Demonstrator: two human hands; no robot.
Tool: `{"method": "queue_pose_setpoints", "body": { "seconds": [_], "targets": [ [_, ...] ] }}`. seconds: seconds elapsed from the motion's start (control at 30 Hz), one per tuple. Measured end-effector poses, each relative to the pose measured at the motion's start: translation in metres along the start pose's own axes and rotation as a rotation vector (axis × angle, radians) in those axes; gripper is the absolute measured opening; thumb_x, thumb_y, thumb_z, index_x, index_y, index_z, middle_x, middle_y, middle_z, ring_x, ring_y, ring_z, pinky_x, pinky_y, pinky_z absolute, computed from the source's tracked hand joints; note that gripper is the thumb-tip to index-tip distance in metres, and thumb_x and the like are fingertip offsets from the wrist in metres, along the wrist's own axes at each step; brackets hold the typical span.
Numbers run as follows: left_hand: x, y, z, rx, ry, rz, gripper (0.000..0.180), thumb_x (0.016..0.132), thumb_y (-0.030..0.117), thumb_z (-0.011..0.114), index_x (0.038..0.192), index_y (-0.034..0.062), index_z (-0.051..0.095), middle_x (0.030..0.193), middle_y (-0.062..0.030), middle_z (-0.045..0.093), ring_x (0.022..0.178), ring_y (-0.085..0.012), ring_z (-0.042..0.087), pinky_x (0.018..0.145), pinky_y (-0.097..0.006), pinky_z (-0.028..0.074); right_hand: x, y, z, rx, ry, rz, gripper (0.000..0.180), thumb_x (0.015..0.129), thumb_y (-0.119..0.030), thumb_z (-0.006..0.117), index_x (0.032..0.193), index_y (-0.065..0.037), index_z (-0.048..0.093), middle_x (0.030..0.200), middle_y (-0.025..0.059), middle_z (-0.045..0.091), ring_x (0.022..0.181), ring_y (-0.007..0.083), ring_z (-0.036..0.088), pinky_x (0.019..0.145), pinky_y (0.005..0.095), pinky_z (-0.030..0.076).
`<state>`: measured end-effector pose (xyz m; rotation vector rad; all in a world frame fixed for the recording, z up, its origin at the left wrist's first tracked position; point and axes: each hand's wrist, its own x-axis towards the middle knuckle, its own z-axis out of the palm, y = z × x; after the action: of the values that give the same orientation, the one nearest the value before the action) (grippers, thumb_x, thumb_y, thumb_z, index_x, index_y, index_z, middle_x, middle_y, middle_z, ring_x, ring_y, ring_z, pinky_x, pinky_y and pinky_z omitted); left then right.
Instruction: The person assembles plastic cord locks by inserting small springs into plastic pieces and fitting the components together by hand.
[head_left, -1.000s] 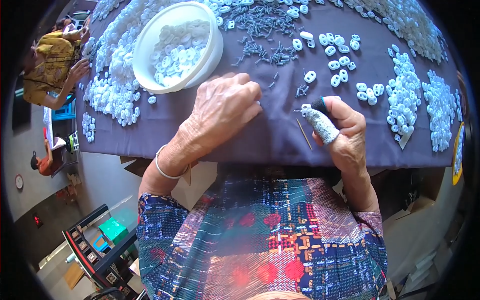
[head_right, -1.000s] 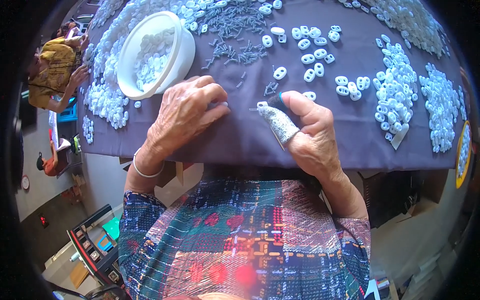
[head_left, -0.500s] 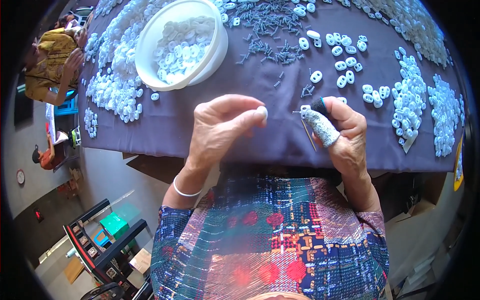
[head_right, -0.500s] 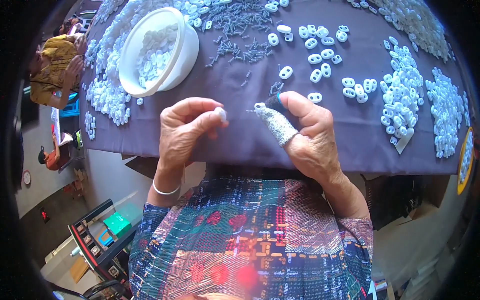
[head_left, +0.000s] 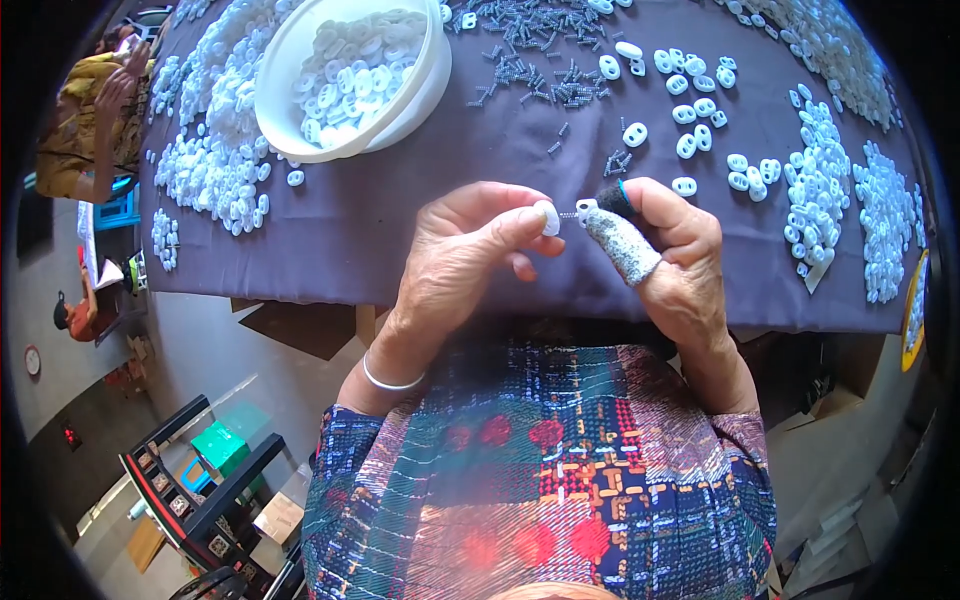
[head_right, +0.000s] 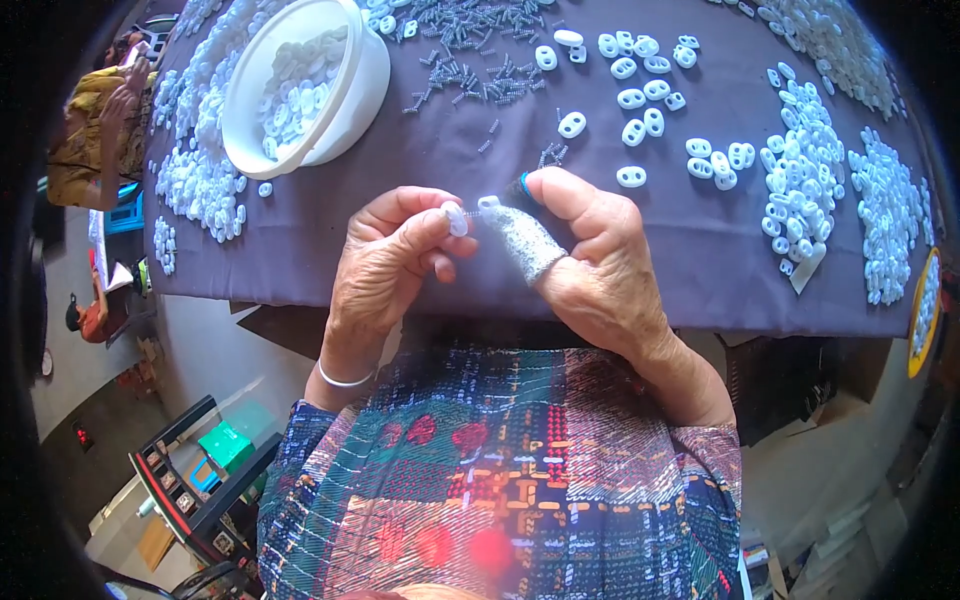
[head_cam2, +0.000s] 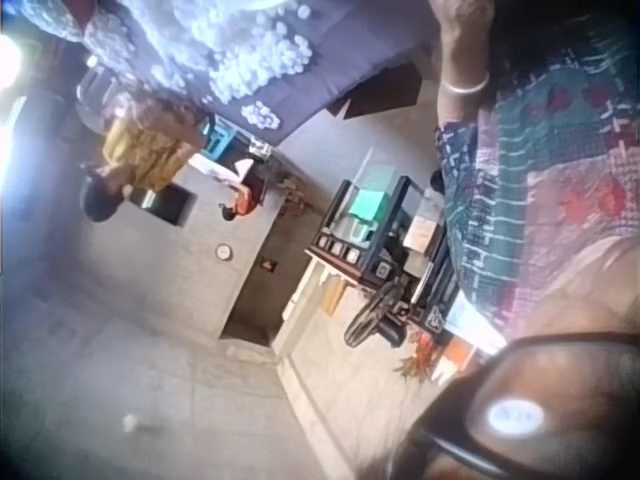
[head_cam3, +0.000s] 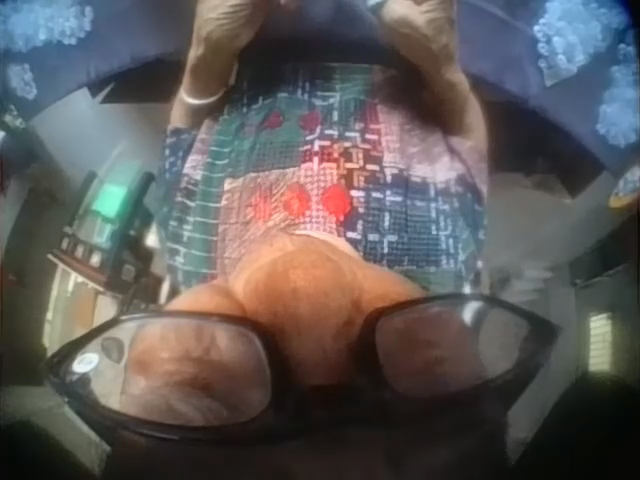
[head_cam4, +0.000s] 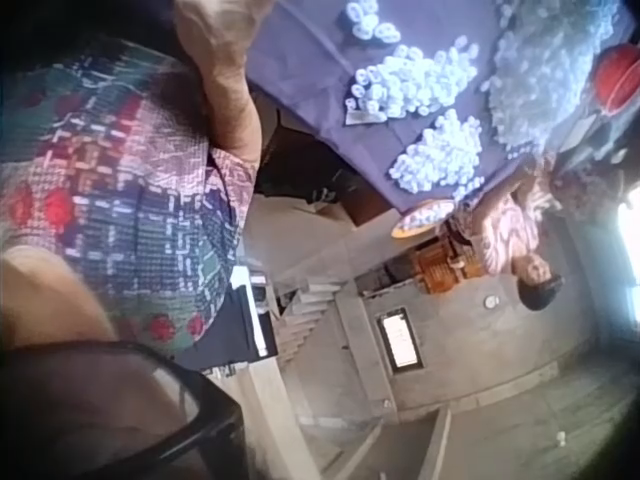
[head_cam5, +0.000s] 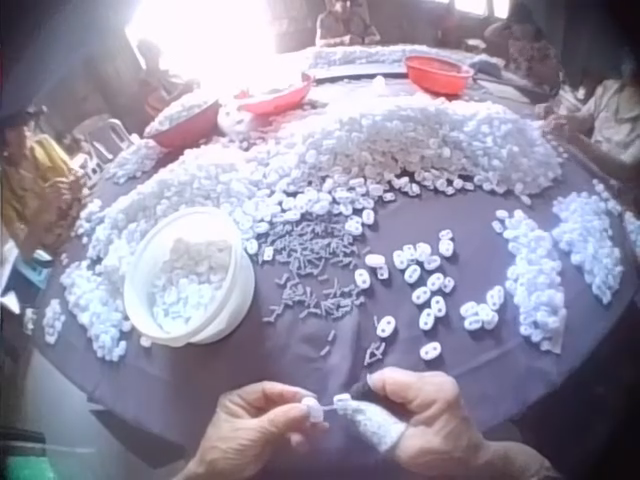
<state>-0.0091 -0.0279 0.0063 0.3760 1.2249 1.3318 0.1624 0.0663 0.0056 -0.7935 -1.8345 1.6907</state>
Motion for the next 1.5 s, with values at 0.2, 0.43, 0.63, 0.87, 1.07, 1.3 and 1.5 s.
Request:
{"method": "queue_pose_setpoints", "body": {
  "seconds": [0.2,0.43,0.63,0.87,1.07,1.3,1.5],
  "targets": [
    [-0.003,-0.001,0.001,-0.012,0.004,-0.011,0.013,0.085,0.008,0.065,0.096,-0.0001,0.063,0.086,-0.0107,0.067,0.074,-0.0178,0.068,0.053,-0.022,0.054,-0.001,0.001,-0.001,-0.034,-0.018,0.026,0.011,0.084,0.002,0.063,0.095,0.003,0.061,0.084,-0.0003,0.062,0.079,0.0037,0.056,0.07,0.0183,0.044],
    [-0.001,-0.004,0.0,-0.03,-0.001,-0.009,0.011,0.085,0.007,0.065,0.095,0.0011,0.062,0.087,-0.0096,0.066,0.076,-0.0174,0.067,0.054,-0.022,0.054,0.0,0.004,0.001,-0.032,-0.02,0.051,0.011,0.084,0.001,0.063,0.094,0.003,0.061,0.082,0.0002,0.063,0.079,0.0042,0.056,0.07,0.0188,0.045],
    [-0.001,-0.005,-0.002,-0.027,-0.043,0.007,0.017,0.085,0.014,0.068,0.095,0.0012,0.063,0.087,-0.0085,0.067,0.078,-0.017,0.067,0.059,-0.023,0.05,0.001,0.004,0.0,-0.021,-0.014,0.031,0.011,0.083,0.0,0.064,0.093,0.003,0.061,0.081,0.0004,0.062,0.076,0.0035,0.053,0.066,0.0188,0.043],
    [-0.001,-0.006,0.0,-0.021,-0.019,0.016,0.012,0.085,0.007,0.065,0.093,0.0003,0.061,0.084,-0.0088,0.066,0.071,-0.0153,0.066,0.056,-0.024,0.054,0.003,0.001,0.002,-0.026,-0.047,0.04,0.007,0.083,0.0,0.062,0.088,0.003,0.059,0.075,-0.0028,0.055,0.072,0.0021,0.048,0.061,0.0189,0.04],
    [-0.003,-0.008,0.003,0.03,0.005,0.056,0.018,0.084,0.013,0.068,0.095,-0.0012,0.064,0.085,-0.0099,0.067,0.073,-0.0163,0.067,0.058,-0.023,0.051,0.005,-0.003,0.002,-0.044,-0.058,0.045,0.006,0.083,0.001,0.061,0.087,0.003,0.058,0.074,-0.0029,0.053,0.07,0.0022,0.045,0.059,0.0192,0.038],
    [-0.006,-0.01,0.007,0.056,0.043,0.104,0.016,0.084,0.009,0.068,0.095,-0.0017,0.064,0.085,-0.0096,0.067,0.072,-0.0154,0.066,0.059,-0.023,0.051,0.007,-0.005,0.0,-0.066,-0.11,0.066,0.007,0.083,0.0,0.06,0.089,0.005,0.058,0.073,-0.001,0.054,0.07,0.0032,0.048,0.06,0.0201,0.039],
    [-0.006,-0.015,0.008,0.07,0.057,0.167,0.016,0.085,0.009,0.067,0.095,-0.0025,0.063,0.084,-0.0089,0.067,0.07,-0.0136,0.065,0.06,-0.023,0.051,0.009,-0.001,0.0,-0.139,-0.088,-0.023,0.01,0.081,-0.001,0.061,0.088,0.006,0.059,0.068,0.0012,0.054,0.064,0.0045,0.048,0.057,0.0221,0.039]
  ]
}}
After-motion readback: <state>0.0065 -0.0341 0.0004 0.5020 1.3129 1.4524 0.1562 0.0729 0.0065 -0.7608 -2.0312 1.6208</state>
